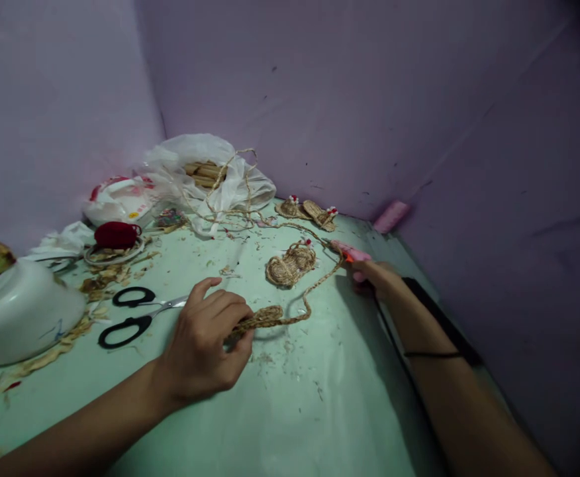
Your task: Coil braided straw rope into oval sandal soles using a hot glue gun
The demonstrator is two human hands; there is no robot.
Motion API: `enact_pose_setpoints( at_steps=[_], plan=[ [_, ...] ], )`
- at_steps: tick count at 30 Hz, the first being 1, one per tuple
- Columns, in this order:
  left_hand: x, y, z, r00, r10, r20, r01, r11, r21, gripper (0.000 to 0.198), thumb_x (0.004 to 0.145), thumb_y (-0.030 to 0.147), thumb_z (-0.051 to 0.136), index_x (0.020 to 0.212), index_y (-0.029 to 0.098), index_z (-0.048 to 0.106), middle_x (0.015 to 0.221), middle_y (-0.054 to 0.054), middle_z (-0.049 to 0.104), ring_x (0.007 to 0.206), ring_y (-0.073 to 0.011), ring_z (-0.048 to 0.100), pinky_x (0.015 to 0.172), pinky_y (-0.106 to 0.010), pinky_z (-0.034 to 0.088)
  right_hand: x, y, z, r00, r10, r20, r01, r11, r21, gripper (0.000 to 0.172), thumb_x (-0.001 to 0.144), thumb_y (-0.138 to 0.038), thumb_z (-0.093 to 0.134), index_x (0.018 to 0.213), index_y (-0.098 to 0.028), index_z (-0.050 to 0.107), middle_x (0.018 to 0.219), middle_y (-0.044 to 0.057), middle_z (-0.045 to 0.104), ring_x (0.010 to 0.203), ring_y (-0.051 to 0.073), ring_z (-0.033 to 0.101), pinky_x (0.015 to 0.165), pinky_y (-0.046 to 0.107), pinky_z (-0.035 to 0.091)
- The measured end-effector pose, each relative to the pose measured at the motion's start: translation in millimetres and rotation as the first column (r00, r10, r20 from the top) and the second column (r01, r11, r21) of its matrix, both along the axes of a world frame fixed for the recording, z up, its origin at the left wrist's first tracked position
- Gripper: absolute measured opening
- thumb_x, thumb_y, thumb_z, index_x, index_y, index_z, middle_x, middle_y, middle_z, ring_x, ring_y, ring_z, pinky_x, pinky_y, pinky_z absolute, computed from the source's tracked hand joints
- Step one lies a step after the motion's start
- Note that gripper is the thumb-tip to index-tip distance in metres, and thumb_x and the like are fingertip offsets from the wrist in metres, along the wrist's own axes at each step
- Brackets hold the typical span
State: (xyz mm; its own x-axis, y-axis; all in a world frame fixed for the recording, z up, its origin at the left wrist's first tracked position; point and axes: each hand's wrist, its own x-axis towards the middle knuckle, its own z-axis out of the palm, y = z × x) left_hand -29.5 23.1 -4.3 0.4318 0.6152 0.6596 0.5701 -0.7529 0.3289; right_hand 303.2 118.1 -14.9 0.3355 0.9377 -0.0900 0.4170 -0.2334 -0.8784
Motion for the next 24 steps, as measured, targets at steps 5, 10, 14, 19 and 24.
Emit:
enact_pose_setpoints(
  at_steps=[5, 10, 14, 19, 24],
  plan=[
    [1, 1, -7.0, 1.000, 0.006, -0.012, -0.006, 0.999, -0.032, 0.009, 0.074, 0.010, 0.056, 0.081, 0.015, 0.058, 0.075, -0.004, 0.063, 0.071, -0.0168, 0.059, 0.095, -0.050, 0.037, -9, -30, 22.9, 0.965, 0.010, -0.261, -0.026, 0.998, -0.060, 0.024, 0.084, -0.027, 0.060, 0.105, -0.015, 0.059, 0.101, 0.007, 0.063, 0.076, 0.016, 0.062, 0.065, 0.031, 0.053],
    [2, 3, -9.3, 1.000, 0.006, -0.030, -0.008, 0.998, -0.060, 0.008, 0.074, 0.011, 0.056, 0.081, 0.015, 0.059, 0.075, -0.004, 0.063, 0.072, -0.0171, 0.059, 0.096, -0.049, 0.035, -31, -100, 31.8, 0.903, 0.128, -0.410, -0.114, 0.992, 0.059, 0.048, 0.060, -0.024, 0.071, 0.106, -0.021, 0.061, 0.087, 0.005, 0.066, 0.060, 0.014, 0.055, 0.040, 0.020, 0.038],
    [3, 4, -9.6, 0.998, -0.030, -0.050, 0.025, 0.994, -0.104, 0.010, 0.072, 0.012, 0.056, 0.080, 0.015, 0.059, 0.075, -0.004, 0.063, 0.071, -0.0169, 0.060, 0.097, -0.049, 0.034, -45, -135, 20.6, 0.861, 0.286, -0.420, -0.225, 0.956, 0.190, 0.039, 0.077, -0.049, 0.061, 0.102, -0.019, 0.065, 0.091, 0.009, 0.066, 0.053, 0.012, 0.052, 0.043, 0.023, 0.037],
    [2, 5, -10.7, 0.999, -0.026, -0.047, 0.019, 0.990, -0.141, 0.010, 0.070, 0.013, 0.057, 0.080, 0.015, 0.058, 0.075, -0.003, 0.063, 0.071, -0.0162, 0.059, 0.097, -0.050, 0.034, -40, -144, 13.2, 0.898, 0.427, -0.105, -0.417, 0.902, 0.109, 0.034, 0.080, -0.051, 0.058, 0.084, -0.019, 0.070, 0.057, 0.002, 0.057, 0.051, 0.015, 0.050, 0.046, 0.025, 0.040],
    [2, 7, -11.5, 0.999, -0.025, -0.047, 0.018, 0.989, -0.147, 0.011, 0.070, 0.012, 0.057, 0.080, 0.016, 0.058, 0.075, -0.002, 0.063, 0.071, -0.0160, 0.059, 0.096, -0.049, 0.035, -39, -146, 20.5, 0.891, 0.437, 0.122, -0.450, 0.884, 0.124, 0.022, 0.079, -0.043, 0.060, 0.081, -0.026, 0.073, 0.070, 0.003, 0.065, 0.059, 0.017, 0.057, 0.053, 0.027, 0.049]
  ],
)
